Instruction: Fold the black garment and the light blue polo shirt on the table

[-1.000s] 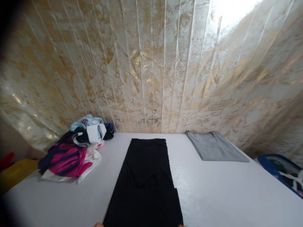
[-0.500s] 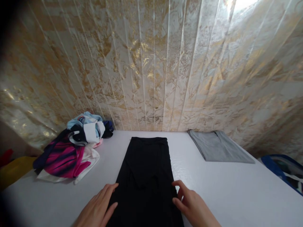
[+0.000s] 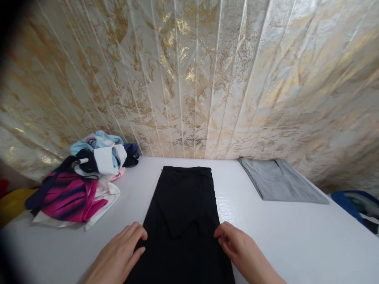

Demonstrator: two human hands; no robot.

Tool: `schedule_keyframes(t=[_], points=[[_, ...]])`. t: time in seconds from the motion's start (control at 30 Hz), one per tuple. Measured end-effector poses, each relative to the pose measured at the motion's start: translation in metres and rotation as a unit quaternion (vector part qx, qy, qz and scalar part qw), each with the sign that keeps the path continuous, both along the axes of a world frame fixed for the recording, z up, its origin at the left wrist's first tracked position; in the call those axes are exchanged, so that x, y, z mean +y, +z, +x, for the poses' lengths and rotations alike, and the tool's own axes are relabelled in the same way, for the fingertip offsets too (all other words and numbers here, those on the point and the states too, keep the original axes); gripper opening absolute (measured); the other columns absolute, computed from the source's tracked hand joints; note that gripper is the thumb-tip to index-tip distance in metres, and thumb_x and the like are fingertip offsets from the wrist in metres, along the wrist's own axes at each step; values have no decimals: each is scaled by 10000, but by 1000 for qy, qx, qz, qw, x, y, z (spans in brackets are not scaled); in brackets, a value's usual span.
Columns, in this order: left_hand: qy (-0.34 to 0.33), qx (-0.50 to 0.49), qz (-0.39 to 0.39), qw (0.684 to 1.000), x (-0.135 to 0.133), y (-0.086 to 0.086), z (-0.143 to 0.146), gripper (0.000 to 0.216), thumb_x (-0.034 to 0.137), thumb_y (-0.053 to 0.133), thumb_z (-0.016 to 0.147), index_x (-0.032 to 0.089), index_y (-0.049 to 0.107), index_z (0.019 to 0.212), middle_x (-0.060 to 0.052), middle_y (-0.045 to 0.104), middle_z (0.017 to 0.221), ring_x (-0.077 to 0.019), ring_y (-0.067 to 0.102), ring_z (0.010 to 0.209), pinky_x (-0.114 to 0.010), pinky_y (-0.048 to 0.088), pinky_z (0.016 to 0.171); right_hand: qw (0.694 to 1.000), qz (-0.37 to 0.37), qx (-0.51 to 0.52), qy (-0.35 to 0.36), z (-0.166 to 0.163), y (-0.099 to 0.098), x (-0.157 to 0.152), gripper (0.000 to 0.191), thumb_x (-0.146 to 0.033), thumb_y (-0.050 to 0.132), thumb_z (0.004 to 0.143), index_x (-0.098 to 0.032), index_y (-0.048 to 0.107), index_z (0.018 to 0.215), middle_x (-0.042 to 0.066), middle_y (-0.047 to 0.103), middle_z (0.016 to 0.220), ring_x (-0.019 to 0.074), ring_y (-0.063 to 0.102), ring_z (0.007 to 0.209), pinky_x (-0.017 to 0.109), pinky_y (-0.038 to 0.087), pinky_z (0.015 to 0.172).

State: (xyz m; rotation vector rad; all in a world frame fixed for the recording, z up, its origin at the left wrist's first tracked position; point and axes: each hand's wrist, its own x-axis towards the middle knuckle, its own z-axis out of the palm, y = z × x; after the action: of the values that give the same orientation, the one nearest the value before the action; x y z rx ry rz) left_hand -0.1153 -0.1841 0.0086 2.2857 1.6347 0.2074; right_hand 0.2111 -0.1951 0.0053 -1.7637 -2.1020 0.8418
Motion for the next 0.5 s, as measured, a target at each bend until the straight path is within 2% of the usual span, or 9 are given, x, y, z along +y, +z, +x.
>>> schedule_keyframes(t=[0.17, 0.37, 0.43, 0.5], points=[[-5, 14, -7, 1000, 6, -1, 7, 179, 100, 440, 832, 210, 579, 862, -39, 575, 926, -212, 540, 881, -306, 387, 766, 997, 67, -10, 47, -16, 3, 1, 128, -163, 492, 836, -238, 585, 879, 19, 610, 912, 171, 577, 869, 281, 457, 766], [-76, -79, -116, 987, 24, 14, -12, 119, 158, 478, 805, 216, 572, 851, -9, 563, 941, -183, 522, 933, -267, 381, 804, 987, 102, -5, 128, -47, 15, -7, 237, -88, 495, 802, -239, 577, 965, 19, 608, 964, 168, 578, 914, 279, 467, 795], [-90, -106, -135, 981, 30, 17, -17, 98, 159, 482, 795, 211, 561, 816, 0, 556, 926, -169, 515, 912, -254, 378, 800, 975, 138, -7, 175, -62, 13, -12, 216, -130, 535, 811, -239, 575, 992, 16, 620, 963, 163, 593, 886, 271, 469, 795], [-114, -136, -153, 972, 36, 20, -19, 62, 178, 493, 798, 207, 547, 795, 5, 554, 924, -162, 504, 910, -247, 375, 809, 952, 220, -16, 211, -81, -1, -18, 145, -218, 578, 840, -249, 579, 981, 1, 641, 929, 155, 606, 821, 261, 473, 756]])
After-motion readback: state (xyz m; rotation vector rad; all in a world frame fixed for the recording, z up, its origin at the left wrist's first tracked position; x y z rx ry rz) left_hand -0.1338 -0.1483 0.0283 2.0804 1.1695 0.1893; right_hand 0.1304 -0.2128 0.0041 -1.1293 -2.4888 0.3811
